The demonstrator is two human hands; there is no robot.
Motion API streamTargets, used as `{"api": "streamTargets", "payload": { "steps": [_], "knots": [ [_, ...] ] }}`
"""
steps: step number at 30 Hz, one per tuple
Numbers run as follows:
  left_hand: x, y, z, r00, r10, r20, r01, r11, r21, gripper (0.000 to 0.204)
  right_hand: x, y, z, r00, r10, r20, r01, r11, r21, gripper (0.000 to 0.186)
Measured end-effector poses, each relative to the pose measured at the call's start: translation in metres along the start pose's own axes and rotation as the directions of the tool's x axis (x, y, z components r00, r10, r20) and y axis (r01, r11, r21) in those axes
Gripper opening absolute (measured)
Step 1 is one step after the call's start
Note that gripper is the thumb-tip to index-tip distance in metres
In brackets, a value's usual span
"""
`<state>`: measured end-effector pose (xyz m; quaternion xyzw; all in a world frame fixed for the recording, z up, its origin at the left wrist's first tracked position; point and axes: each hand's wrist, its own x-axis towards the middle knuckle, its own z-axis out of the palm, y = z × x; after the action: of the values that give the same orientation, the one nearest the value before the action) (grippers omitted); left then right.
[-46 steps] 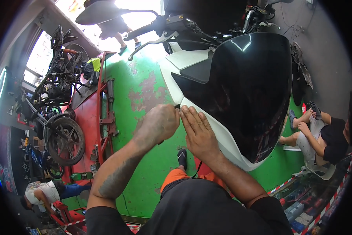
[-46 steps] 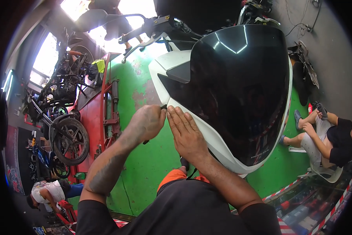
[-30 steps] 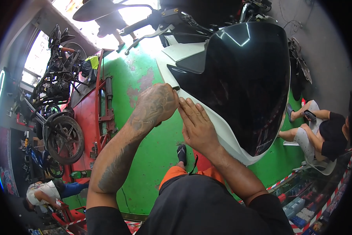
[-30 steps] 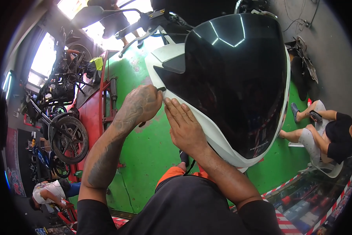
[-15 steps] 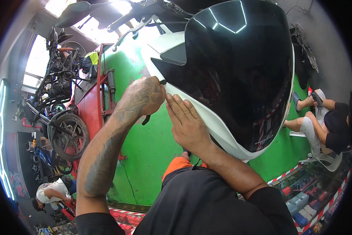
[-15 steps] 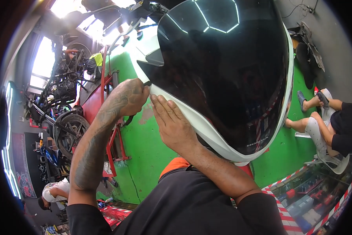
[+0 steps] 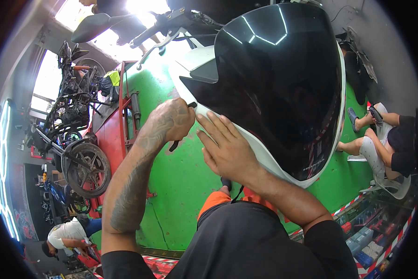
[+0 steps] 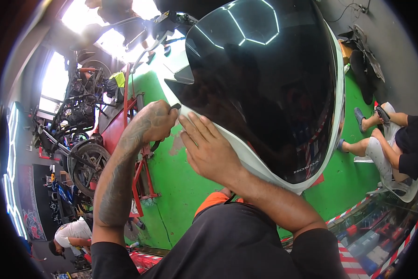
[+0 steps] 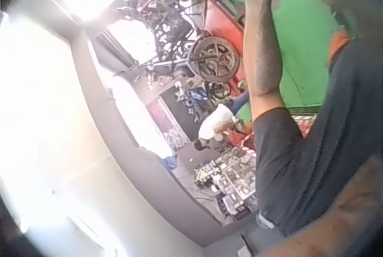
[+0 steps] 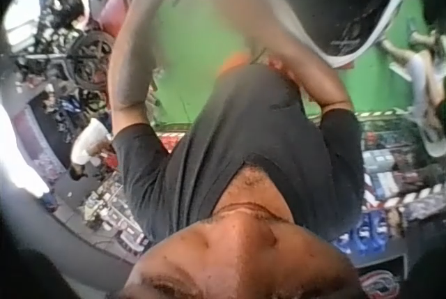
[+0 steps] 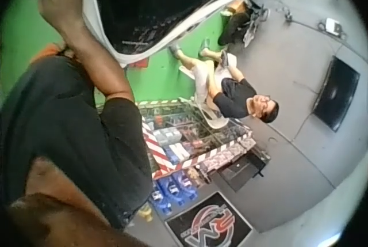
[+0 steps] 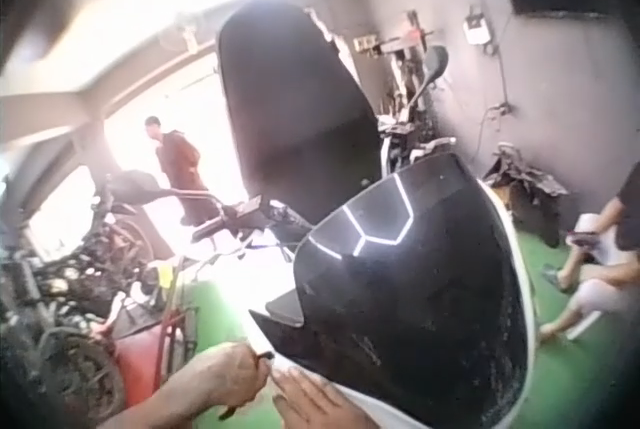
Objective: Replacing or adjusting the front fairing and windshield components on a white motorcycle using an allen wrench.
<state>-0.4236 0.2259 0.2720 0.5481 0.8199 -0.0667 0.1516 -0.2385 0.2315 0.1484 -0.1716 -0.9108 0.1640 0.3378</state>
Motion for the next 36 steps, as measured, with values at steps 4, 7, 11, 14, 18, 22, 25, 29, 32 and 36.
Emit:
{"api": "streamTargets", "payload": {
  "steps": [4, 7, 11, 14, 18, 22, 25, 29, 32, 36],
  "knots": [
    [0.014, 0.002, -0.017, 0.930, 0.249, 0.270, -0.324, 0.902, 0.286, 0.046, 0.005, 0.016, 0.012, 0.991, -0.132, -0.024, 0.124, 0.968, -0.218, 0.032],
    [0.018, 0.006, -0.018, 0.961, 0.063, 0.271, -0.103, 0.985, 0.138, 0.050, 0.003, 0.018, 0.014, 0.987, -0.158, -0.009, 0.149, 0.946, -0.289, 0.028],
    [0.018, 0.006, -0.023, 0.963, 0.144, 0.227, -0.199, 0.949, 0.243, 0.048, 0.001, 0.017, 0.016, 0.991, -0.137, -0.005, 0.132, 0.960, -0.249, 0.025],
    [0.016, 0.008, -0.025, 0.930, 0.269, 0.250, -0.345, 0.875, 0.341, 0.047, 0.000, 0.016, 0.014, 0.990, -0.141, -0.019, 0.133, 0.962, -0.238, 0.023],
    [0.016, 0.006, -0.025, 0.945, 0.204, 0.257, -0.280, 0.908, 0.310, 0.046, 0.001, 0.015, 0.010, 0.992, -0.123, -0.029, 0.115, 0.976, -0.186, 0.021],
    [0.006, -0.006, -0.023, 0.981, 0.113, 0.159, -0.113, 0.994, -0.010, 0.043, 0.005, 0.015, 0.002, 0.990, -0.139, -0.039, 0.134, 0.985, -0.106, 0.024],
    [-0.025, 0.000, -0.001, 0.998, -0.008, -0.065, -0.022, 0.896, -0.444, 0.036, -0.004, 0.023, 0.003, 0.989, -0.111, -0.094, 0.124, 0.981, 0.146, 0.036],
    [-0.078, -0.001, 0.045, 0.757, 0.352, -0.550, -0.571, 0.765, -0.297, 0.021, -0.001, 0.015, -0.025, 0.987, -0.012, -0.159, 0.078, 0.905, 0.417, 0.052],
    [-0.082, 0.017, 0.051, 0.510, 0.588, -0.628, -0.716, 0.695, 0.070, 0.029, -0.007, 0.024, -0.027, 0.989, -0.145, -0.023, 0.135, 0.840, 0.525, 0.048],
    [-0.047, 0.005, 0.051, 0.400, 0.794, -0.457, -0.881, 0.470, 0.046, 0.046, -0.038, 0.016, -0.003, 0.998, 0.017, 0.054, -0.051, 0.701, 0.711, 0.042]
  ]
}}
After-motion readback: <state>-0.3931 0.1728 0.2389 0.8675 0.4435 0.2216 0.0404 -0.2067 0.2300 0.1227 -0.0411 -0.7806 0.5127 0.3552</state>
